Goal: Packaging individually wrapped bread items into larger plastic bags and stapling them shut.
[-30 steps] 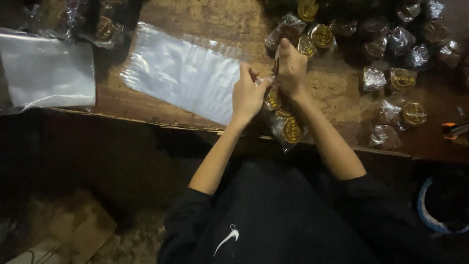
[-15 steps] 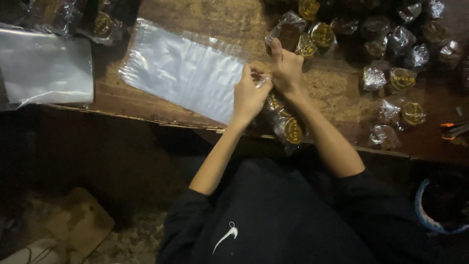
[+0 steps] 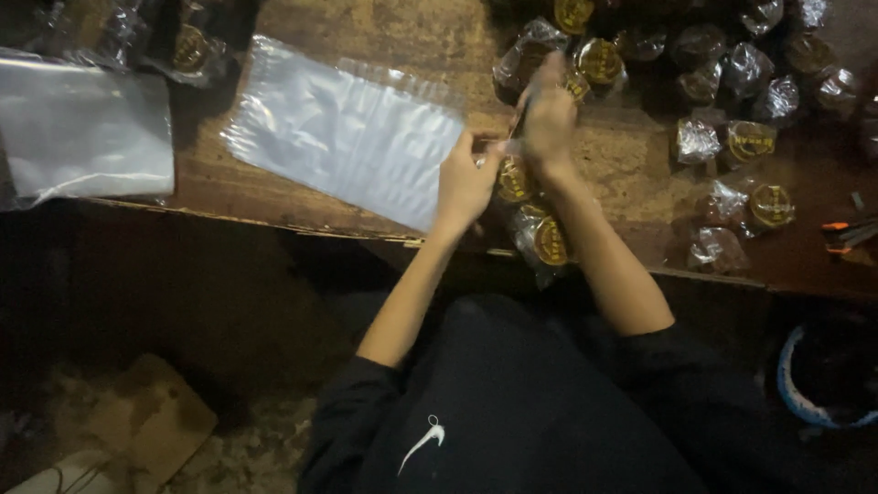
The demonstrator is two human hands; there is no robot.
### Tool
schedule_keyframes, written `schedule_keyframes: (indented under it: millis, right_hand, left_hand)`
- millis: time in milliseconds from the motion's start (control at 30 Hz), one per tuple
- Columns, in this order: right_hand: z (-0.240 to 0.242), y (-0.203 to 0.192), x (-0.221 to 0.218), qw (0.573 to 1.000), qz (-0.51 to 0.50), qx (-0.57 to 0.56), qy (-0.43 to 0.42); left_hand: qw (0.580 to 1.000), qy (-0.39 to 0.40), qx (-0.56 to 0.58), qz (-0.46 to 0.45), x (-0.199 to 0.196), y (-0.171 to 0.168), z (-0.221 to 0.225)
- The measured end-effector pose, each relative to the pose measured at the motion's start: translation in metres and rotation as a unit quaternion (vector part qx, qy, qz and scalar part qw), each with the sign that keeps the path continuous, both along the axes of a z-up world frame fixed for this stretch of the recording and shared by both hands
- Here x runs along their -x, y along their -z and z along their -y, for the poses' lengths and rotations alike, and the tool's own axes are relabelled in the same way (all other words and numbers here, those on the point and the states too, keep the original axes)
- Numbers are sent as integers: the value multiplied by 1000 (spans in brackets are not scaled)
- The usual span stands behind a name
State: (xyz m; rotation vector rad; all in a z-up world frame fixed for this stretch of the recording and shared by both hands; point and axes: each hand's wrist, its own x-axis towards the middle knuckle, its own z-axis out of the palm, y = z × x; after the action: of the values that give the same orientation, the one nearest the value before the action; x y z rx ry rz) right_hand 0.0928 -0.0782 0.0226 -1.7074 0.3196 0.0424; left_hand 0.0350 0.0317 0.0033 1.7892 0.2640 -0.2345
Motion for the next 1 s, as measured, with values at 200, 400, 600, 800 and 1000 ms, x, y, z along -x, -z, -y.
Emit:
schedule_keyframes:
  millis: [200, 400, 600, 800, 1000]
  right_hand:
    - [79, 9, 19, 972, -56, -107, 200]
    - [153, 32, 110, 949, 86, 282, 113]
    - [274, 165, 136, 935, 49, 316, 152]
    - [205, 101, 127, 891, 93, 429, 119]
    - [202, 99, 128, 875, 63, 460, 136]
  left_hand:
    - [978, 158, -138, -5, -6, 26, -13]
    - [954, -138, -240, 119, -85, -23, -114]
    - [877, -399, -33, 267, -160, 9, -221]
    - [901, -258, 349, -12, -143, 19, -143]
    - [927, 188, -323, 42, -19, 65, -87]
